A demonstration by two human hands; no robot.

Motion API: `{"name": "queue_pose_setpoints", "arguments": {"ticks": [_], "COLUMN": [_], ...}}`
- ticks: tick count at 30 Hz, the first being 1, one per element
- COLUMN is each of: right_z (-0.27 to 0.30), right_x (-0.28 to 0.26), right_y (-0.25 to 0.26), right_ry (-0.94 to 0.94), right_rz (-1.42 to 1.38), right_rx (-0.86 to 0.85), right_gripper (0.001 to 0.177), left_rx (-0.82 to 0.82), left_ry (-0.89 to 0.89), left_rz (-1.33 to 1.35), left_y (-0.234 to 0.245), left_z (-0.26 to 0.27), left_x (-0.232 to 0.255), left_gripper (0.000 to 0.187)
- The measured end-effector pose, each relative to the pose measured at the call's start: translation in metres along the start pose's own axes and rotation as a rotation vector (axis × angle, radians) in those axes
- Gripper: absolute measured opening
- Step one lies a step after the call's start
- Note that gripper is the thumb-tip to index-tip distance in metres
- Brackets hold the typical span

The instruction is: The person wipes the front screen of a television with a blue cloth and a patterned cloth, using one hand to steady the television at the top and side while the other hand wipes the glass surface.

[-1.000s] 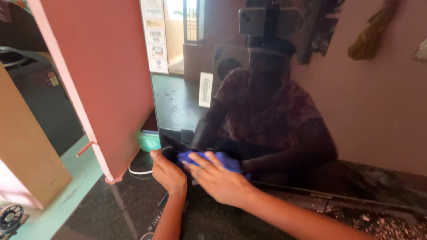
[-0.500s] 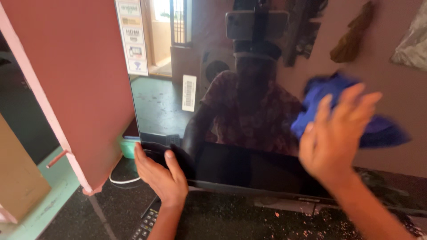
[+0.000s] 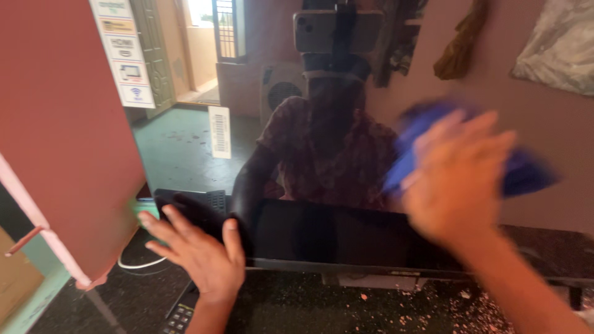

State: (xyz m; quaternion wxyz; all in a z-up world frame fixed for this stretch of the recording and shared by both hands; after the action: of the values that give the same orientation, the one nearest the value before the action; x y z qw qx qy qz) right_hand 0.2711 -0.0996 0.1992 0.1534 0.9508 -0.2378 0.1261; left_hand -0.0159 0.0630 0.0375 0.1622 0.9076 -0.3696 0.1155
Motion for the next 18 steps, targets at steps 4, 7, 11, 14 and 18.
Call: {"name": "queue_pose_setpoints", "arguments": {"ticks": [4,7,11,14,18], "right_z": [-0.010,0.001,0.013,0.017,0.015], "right_x": [0.089,0.104,0.038,-0.046,-0.100], "right_y": [0.021,0.009,-0.003,-0.015,0.008], "right_ry": [-0.308,-0.400,-0.188,0.134,0.390], "right_rz": [-0.331,-0.413,-0.423,-0.272,-0.476], "right_rx": [0.118,0.167,0.215,0.007,-0.050], "right_gripper": [0.054,0.056,0.058,0.053,0.054], "left_rx": [0.067,0.087,0.099,0.078,0.014], "left_ry": [0.098,0.138,0.015,-0.132,-0.286], "left_rz": [-0.010,0.020,0.073,0.119,0.139], "left_y": [-0.002,-0.002,0.007,0.007,0.001], "left_z": [0.006,0.007,0.001,0.001,0.007], "left_x": [-0.017,-0.019,-0.002,0.024,0.054], "left_gripper": [0.099,0.097,0.087,0.091,0.096]}}
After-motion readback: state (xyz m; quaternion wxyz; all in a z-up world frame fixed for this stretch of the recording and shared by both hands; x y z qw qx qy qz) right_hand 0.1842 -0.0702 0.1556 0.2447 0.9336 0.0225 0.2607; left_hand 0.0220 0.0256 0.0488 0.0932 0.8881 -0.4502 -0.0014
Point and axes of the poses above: each hand's wrist, its own z-axis away from the middle knuckle, its own y-axis out of the back of the hand, x = y × z, the point moved 8 cm from there along -z, towards the middle knuckle, and after that the axes turned 11 degrees about -y, right-handed, at the moved point
